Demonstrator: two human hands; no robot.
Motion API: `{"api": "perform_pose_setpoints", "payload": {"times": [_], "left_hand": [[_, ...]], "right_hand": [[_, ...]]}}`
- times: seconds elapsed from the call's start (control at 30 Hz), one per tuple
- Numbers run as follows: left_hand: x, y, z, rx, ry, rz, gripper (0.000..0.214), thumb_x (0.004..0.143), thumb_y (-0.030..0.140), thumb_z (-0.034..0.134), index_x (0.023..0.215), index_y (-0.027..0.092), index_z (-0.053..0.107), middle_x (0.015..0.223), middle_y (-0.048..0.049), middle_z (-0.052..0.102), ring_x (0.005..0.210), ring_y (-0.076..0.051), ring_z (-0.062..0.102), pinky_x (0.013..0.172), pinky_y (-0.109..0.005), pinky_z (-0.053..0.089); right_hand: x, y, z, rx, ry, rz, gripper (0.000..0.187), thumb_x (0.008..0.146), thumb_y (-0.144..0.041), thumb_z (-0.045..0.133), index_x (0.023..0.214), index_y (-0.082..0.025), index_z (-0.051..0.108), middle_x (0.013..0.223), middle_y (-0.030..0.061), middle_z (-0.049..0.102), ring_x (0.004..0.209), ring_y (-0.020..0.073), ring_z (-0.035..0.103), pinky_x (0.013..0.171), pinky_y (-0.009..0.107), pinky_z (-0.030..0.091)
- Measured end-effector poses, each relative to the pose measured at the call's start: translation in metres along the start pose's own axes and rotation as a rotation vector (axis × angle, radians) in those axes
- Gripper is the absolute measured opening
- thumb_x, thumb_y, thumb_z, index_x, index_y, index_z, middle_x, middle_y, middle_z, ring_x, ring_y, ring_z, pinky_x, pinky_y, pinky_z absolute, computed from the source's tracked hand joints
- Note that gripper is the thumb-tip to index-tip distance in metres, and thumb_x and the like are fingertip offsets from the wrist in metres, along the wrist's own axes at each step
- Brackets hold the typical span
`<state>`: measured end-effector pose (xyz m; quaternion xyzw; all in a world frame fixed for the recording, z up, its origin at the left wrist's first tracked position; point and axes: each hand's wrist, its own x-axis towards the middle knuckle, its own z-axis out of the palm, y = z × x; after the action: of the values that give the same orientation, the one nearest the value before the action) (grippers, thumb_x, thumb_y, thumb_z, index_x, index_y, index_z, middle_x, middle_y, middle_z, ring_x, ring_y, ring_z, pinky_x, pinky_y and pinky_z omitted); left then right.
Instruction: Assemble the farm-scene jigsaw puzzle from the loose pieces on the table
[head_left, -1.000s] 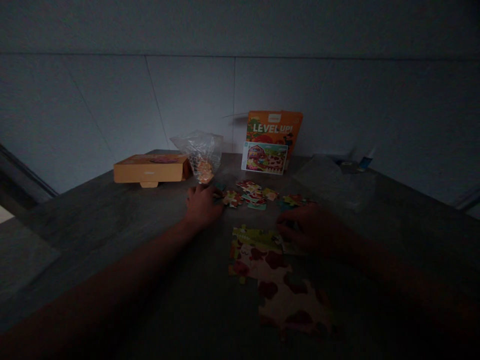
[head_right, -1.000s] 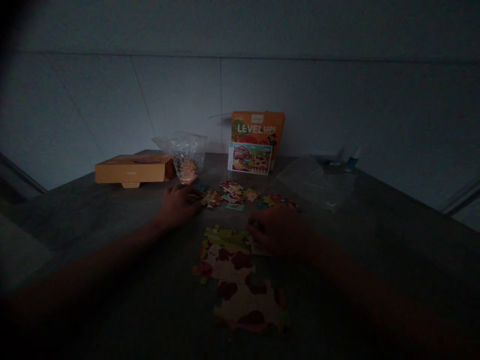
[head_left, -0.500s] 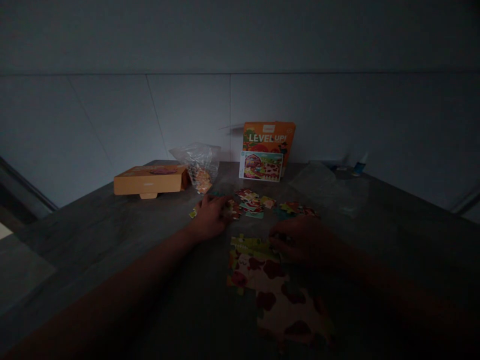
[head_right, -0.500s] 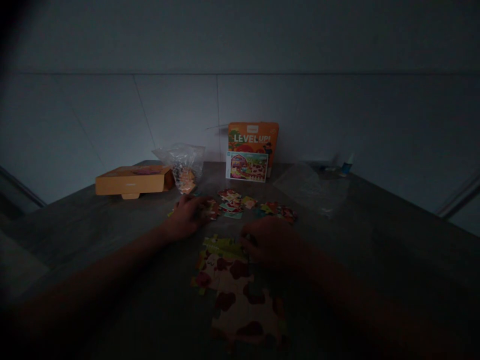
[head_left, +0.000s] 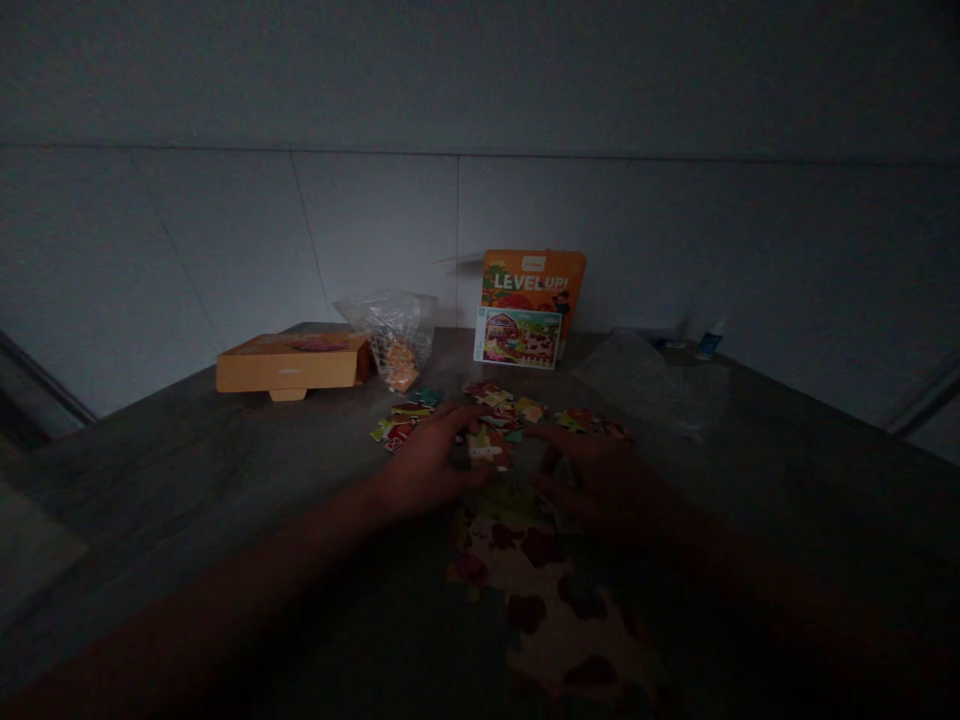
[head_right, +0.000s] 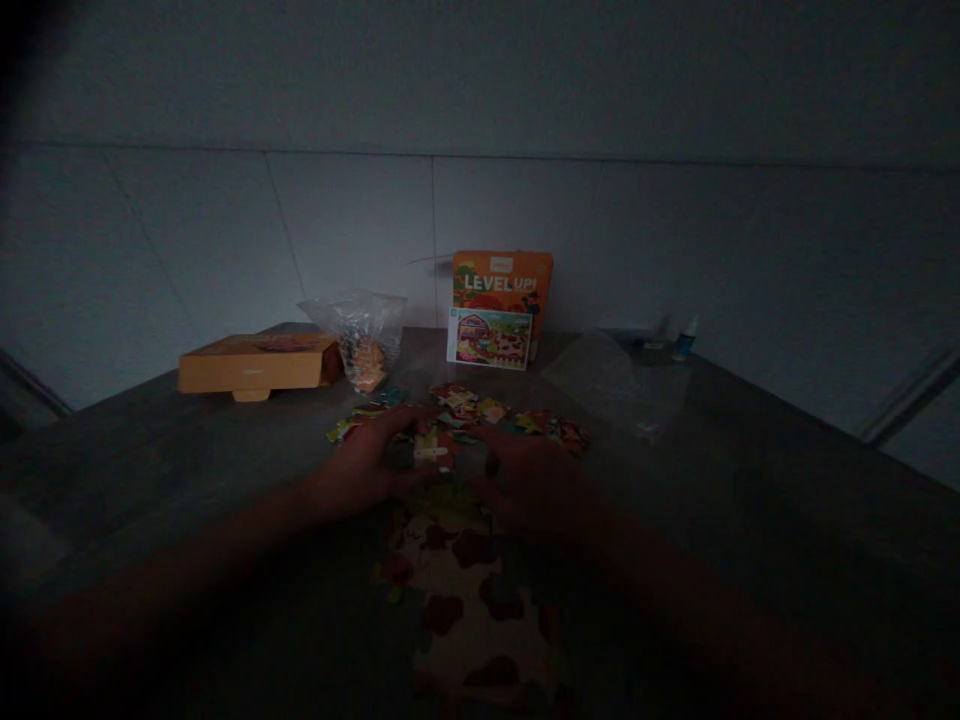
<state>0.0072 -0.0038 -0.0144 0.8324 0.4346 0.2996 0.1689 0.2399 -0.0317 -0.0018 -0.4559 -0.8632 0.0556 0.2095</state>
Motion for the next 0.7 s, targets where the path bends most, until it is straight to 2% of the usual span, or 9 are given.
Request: {"api": "perform_pose_setpoints", "payload": {"times": [0.07, 0.17, 0.27, 0.4, 0.53, 0.7], "left_hand": [[-0.004, 0.006, 0.001, -0.024, -0.018, 0.142, 0.058, 0.078, 0.031, 0.069, 0.131, 0.021, 0.049, 0.128, -0.0091, 0.056, 0.12, -0.024, 0.051, 0.104, -0.039, 0.041], [-0.008, 0.009, 0.003, -0.034, -0.089, 0.246, 0.059, 0.08, 0.03, 0.067, 0.135, 0.023, 0.045, 0.134, -0.0091, 0.05, 0.126, -0.024, 0.046, 0.108, -0.041, 0.039], [-0.008, 0.005, 0.006, -0.026, -0.106, 0.208, 0.058, 0.081, 0.029, 0.066, 0.135, 0.024, 0.045, 0.135, -0.0091, 0.048, 0.128, -0.025, 0.044, 0.109, -0.042, 0.038], [-0.006, 0.004, 0.006, -0.015, -0.098, 0.167, 0.055, 0.082, 0.024, 0.063, 0.134, 0.024, 0.047, 0.134, -0.0091, 0.049, 0.126, -0.025, 0.046, 0.107, -0.042, 0.04], [-0.006, 0.008, 0.004, -0.03, -0.133, 0.151, 0.055, 0.081, 0.026, 0.065, 0.133, 0.026, 0.048, 0.135, -0.0074, 0.052, 0.125, -0.026, 0.047, 0.107, -0.043, 0.039], [-0.007, 0.007, 0.005, -0.099, -0.135, 0.075, 0.037, 0.085, 0.029, 0.061, 0.121, 0.027, 0.057, 0.121, -0.0033, 0.063, 0.109, -0.022, 0.059, 0.095, -0.036, 0.048]], "right_hand": [[-0.001, -0.003, 0.001, 0.069, 0.014, -0.013, 0.048, 0.087, -0.034, 0.059, 0.131, -0.017, 0.051, 0.096, 0.0056, 0.071, 0.083, 0.0209, 0.066, 0.071, 0.03, 0.046], [-0.002, -0.006, 0.004, 0.148, -0.001, -0.078, 0.033, 0.089, -0.033, 0.058, 0.118, -0.016, 0.058, 0.098, 0.0068, 0.07, 0.085, 0.0201, 0.066, 0.072, 0.03, 0.047], [-0.002, -0.005, 0.009, 0.154, -0.001, -0.13, 0.024, 0.09, -0.028, 0.056, 0.11, -0.015, 0.062, 0.104, 0.0092, 0.068, 0.091, 0.0214, 0.065, 0.076, 0.031, 0.048], [-0.003, -0.003, 0.012, 0.147, 0.016, -0.182, 0.033, 0.088, -0.019, 0.056, 0.121, -0.017, 0.057, 0.112, 0.01, 0.066, 0.092, 0.0207, 0.064, 0.077, 0.032, 0.049], [-0.004, -0.004, 0.009, 0.172, 0.021, -0.238, 0.028, 0.09, -0.02, 0.052, 0.117, -0.017, 0.06, 0.11, 0.0092, 0.066, 0.093, 0.0194, 0.064, 0.078, 0.032, 0.05], [-0.002, -0.003, 0.013, 0.173, 0.035, -0.241, 0.026, 0.091, -0.018, 0.052, 0.115, -0.018, 0.061, 0.113, 0.0086, 0.067, 0.1, 0.0203, 0.064, 0.085, 0.034, 0.05]]}}
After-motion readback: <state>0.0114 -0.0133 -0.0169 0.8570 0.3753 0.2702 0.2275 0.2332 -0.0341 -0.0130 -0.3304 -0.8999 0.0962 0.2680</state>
